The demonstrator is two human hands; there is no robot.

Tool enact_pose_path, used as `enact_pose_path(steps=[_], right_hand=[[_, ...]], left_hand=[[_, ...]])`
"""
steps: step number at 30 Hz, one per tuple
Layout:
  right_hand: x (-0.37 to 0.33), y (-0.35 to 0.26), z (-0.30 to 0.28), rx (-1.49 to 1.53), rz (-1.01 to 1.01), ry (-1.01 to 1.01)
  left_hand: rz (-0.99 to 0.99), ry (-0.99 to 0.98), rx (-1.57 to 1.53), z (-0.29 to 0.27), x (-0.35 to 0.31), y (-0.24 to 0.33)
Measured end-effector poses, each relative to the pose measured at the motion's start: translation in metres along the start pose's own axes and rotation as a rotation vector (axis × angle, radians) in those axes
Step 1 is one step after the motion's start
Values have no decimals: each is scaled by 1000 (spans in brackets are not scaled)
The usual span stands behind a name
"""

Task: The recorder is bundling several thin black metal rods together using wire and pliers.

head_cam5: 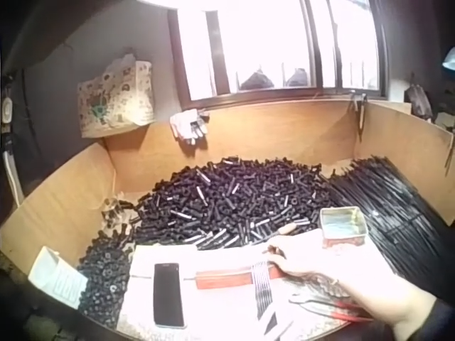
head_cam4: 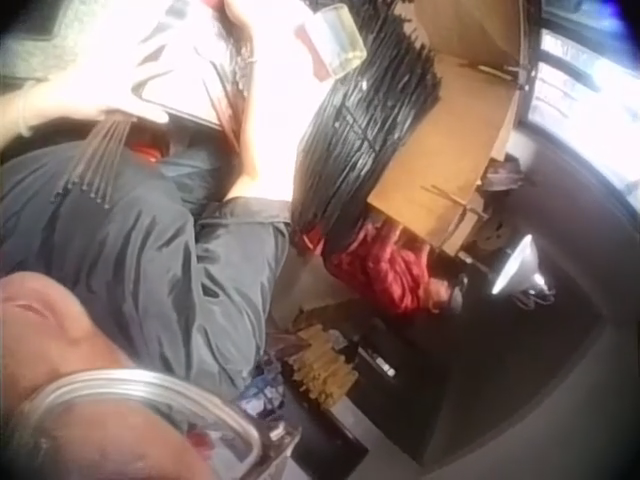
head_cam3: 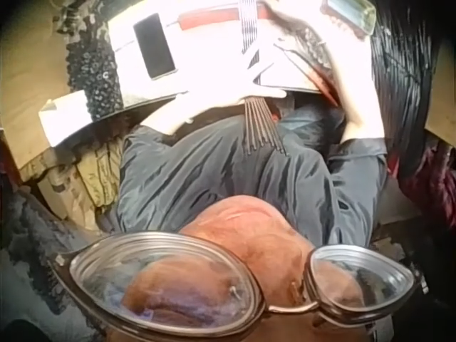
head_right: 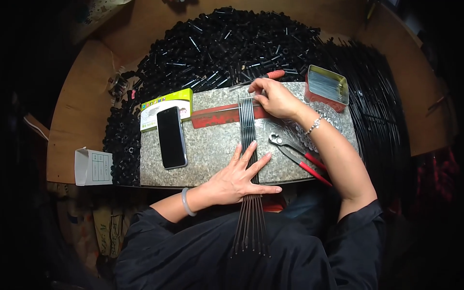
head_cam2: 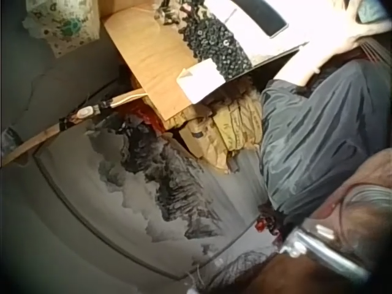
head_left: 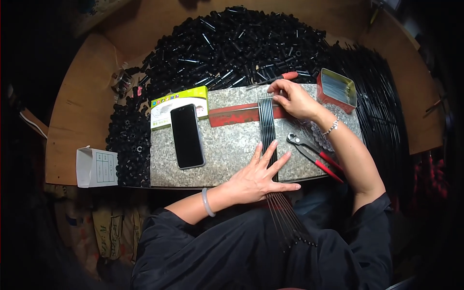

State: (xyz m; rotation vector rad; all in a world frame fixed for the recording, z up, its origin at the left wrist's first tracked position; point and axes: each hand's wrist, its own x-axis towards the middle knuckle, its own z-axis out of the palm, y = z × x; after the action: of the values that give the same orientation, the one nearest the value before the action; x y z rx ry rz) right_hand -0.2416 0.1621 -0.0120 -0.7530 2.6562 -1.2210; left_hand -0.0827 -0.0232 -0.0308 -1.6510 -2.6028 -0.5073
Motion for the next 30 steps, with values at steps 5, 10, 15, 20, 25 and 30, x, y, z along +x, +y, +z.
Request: enact_pose_path(steps=[5,10,15,20,25,30], right_hand=[[4,7,1,-67,-113,-28],[5,6,2,-62,-82,-42],[8,-5,6,-54,-65,-61],[17,-16,8,-171,-279,383],[-19,-192,-44,-14,-1242,818],[-36,-38,-97,-656,-325,534]], left_hand=[[-21,-9,-11,-1,-1,3],[-21,-10,-22,0,0,1],[-23,-23,4,-4,0,1],[-30,-31,-32,0,8,4],[-2,-76,13,-12,3,11],[-11,-73,113,-2,15,18]])
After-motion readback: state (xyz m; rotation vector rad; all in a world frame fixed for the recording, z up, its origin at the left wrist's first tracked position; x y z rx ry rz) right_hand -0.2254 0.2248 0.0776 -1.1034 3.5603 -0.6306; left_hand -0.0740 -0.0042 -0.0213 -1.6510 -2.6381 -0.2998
